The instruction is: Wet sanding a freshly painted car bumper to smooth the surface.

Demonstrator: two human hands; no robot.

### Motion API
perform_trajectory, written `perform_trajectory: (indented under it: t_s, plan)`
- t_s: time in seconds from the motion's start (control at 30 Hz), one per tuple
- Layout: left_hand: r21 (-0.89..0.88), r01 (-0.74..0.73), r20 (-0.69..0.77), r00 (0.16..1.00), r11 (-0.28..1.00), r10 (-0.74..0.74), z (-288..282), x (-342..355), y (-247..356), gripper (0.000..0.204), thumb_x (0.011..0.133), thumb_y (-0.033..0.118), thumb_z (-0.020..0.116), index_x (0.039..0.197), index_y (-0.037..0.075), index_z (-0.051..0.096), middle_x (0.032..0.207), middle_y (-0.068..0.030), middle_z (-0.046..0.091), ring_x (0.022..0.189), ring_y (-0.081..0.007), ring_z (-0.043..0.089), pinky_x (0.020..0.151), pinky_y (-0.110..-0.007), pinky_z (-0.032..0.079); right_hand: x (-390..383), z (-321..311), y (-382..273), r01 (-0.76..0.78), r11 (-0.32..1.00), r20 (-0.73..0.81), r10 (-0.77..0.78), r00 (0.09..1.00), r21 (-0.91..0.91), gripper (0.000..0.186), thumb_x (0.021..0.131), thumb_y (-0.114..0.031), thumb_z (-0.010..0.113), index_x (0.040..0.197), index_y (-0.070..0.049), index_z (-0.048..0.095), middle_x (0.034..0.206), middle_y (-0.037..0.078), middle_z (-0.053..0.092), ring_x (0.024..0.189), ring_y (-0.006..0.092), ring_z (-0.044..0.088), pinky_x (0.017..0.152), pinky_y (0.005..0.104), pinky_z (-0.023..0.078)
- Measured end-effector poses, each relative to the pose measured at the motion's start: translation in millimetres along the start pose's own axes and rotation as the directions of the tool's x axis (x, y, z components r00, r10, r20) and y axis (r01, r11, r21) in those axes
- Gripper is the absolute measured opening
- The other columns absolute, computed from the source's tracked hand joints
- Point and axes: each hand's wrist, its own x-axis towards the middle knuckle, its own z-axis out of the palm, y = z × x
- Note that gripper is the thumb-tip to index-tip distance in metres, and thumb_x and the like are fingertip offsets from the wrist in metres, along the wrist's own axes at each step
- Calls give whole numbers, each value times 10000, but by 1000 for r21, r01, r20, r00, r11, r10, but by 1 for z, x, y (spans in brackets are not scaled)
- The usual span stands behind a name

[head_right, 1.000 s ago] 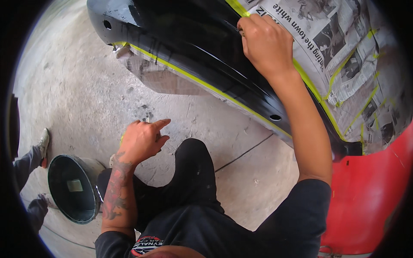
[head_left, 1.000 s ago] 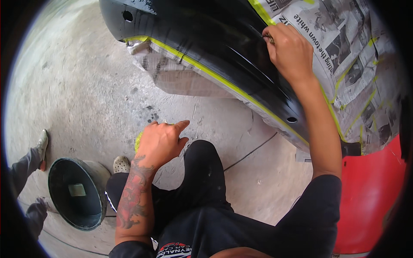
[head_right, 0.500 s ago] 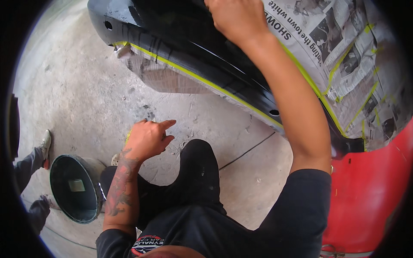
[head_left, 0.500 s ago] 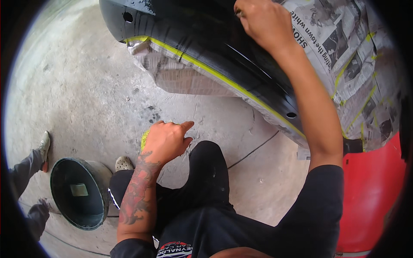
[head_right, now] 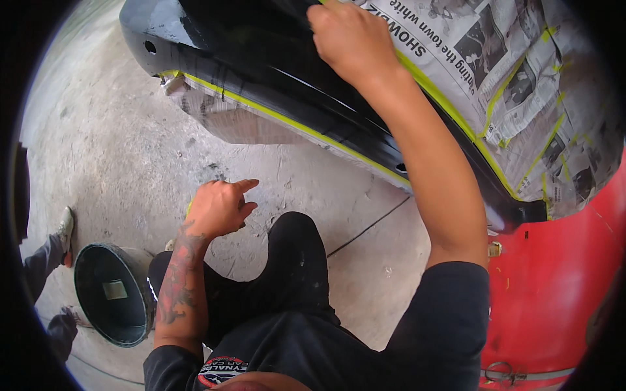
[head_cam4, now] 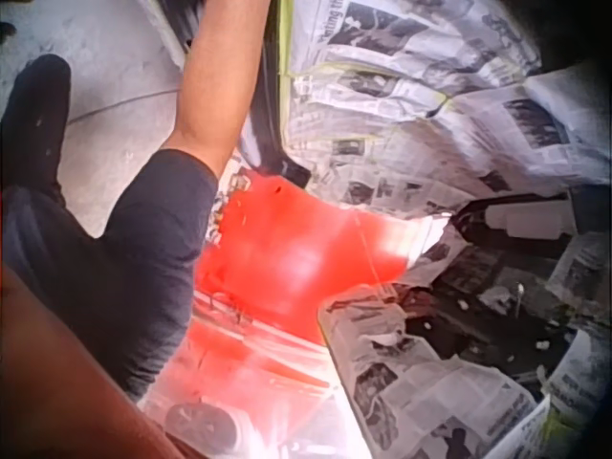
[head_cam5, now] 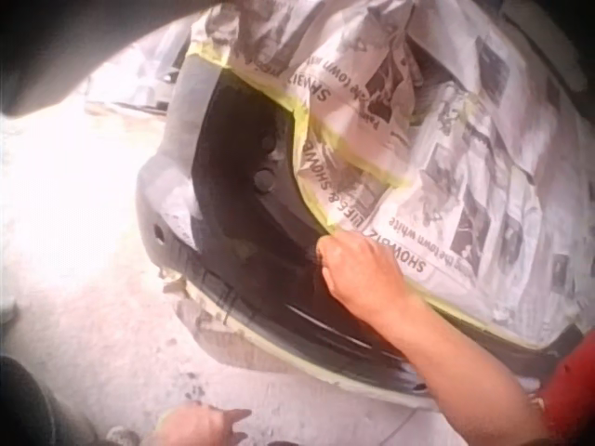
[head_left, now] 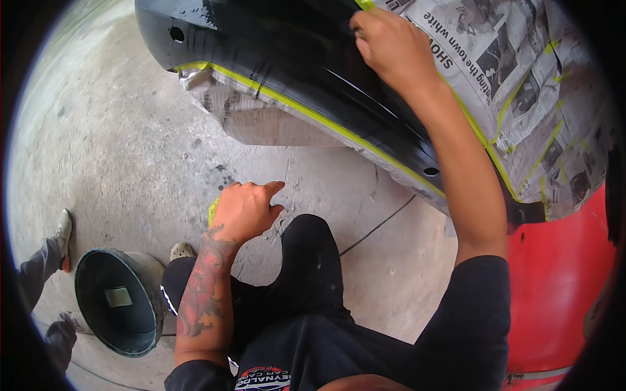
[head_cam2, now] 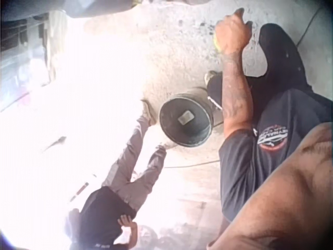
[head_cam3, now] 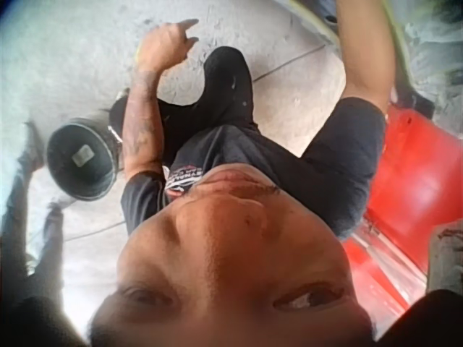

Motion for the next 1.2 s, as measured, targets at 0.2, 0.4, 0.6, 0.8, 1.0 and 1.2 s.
perform_trajectory:
  t_s: [0.2, 0.4, 0.6, 0.8, 1.0, 1.2]
  plan:
    - [61, 0, -22, 1000, 998, 1, -14, -2, 1, 406, 835, 282, 772, 1210, 140, 712, 775, -130, 738, 745, -331, 719, 745, -423, 566, -25, -9, 15, -5, 995, 19, 3, 1000, 95, 143, 886, -140, 670, 1024, -102, 679, 944, 96, 695, 898, 327, 685, 753, 454, 552]
    - [-138, 105, 75, 993, 985, -96, -22, 9, 0, 402, 860, 237, 749, 1245, 127, 708, 876, -157, 750, 852, -337, 723, 806, -432, 569, 17, 11, -3, 13, 1000, -16, -13, 1000, 26, 119, 870, -90, 648, 987, -86, 669, 939, 123, 676, 902, 358, 677, 761, 485, 551]
    - [-723, 129, -96, 954, 678, -284, -78, -8, -6, 389, 898, 116, 732, 1273, 23, 688, 882, -99, 739, 828, -126, 672, 776, -264, 536, -108, -49, 42, -225, 968, 106, 213, 971, 115, 100, 869, -59, 633, 960, -46, 673, 890, 158, 665, 878, 379, 674, 747, 489, 538]
    - [-561, -273, -761, 541, 781, -358, -197, 0, 21, 321, 986, 285, 686, 1109, -9, 722, 996, -40, 710, 896, -101, 632, 826, -240, 491, -277, -108, 12, -627, 241, 226, 789, 571, 741, 128, 988, -134, 626, 1044, -22, 600, 911, 109, 683, 860, 215, 683, 757, 344, 547]
    - [65, -72, -544, 834, 995, 96, -232, 124, 61, 678, 863, 527, 759, 1293, 16, 645, 1099, -169, 730, 1016, -300, 705, 880, -362, 547, -382, -67, -104, -151, -838, 851, 519, 83, 525, 303, 942, -8, 629, 1221, -43, 516, 957, 113, 635, 758, 282, 684, 732, 394, 573]
    - [574, 56, -271, 955, 817, 125, -161, 164, 112, 413, 935, 444, 654, 1100, 67, 687, 1061, -182, 698, 1052, -371, 675, 892, -484, 549, -387, -67, -125, -420, -817, 919, 338, 205, 394, 332, 882, 57, 677, 1193, 18, 568, 926, 98, 683, 820, 219, 724, 780, 335, 570]
